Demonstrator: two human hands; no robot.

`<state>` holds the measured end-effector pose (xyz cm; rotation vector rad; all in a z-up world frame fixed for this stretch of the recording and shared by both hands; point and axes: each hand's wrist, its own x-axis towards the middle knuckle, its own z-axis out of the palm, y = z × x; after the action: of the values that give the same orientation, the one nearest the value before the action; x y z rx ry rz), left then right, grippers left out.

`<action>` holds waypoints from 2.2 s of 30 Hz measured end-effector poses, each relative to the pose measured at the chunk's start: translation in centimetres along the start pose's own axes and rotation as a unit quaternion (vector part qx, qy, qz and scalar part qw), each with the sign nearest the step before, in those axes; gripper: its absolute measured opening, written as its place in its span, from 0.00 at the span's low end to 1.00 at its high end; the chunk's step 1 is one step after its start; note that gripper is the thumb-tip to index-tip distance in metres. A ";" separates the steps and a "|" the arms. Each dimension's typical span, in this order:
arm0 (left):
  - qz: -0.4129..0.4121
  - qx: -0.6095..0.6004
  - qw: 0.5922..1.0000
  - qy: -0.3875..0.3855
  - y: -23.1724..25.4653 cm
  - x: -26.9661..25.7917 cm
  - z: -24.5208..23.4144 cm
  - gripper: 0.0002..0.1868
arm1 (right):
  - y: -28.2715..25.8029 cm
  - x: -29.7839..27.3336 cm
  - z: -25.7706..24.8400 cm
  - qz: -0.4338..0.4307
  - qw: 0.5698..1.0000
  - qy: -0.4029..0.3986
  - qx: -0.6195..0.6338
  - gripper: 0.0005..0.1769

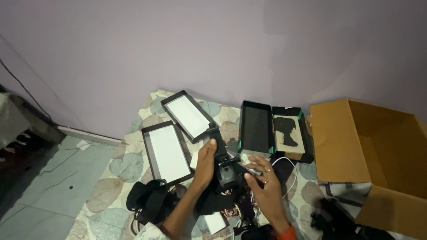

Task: The person assembles a black camera mount by attaching a small black component to a larger base. They then place the assembled unit into a cardboard box and proceed to handle a black fabric pouch, manipulating its opening.

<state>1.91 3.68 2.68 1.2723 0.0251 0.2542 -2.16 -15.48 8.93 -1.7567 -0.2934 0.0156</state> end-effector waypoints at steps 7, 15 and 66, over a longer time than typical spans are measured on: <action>0.074 0.075 0.994 0.036 0.3 -1.4 0.7 0.28 | 2.6 1.8 1.9 -0.015 0.997 -0.041 -0.066 0.19; 0.143 0.047 0.986 -0.066 0.8 -2.0 1.5 0.28 | 9.1 3.5 1.9 -0.028 0.994 0.035 0.104 0.09; 0.158 0.210 0.964 -0.038 0.9 -3.0 2.0 0.38 | 7.1 2.5 0.2 -0.108 0.973 -0.006 -0.203 0.11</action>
<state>-0.83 1.46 3.77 1.7083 -0.2019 0.4932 1.59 -15.97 2.38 -2.1194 -0.5250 -0.2039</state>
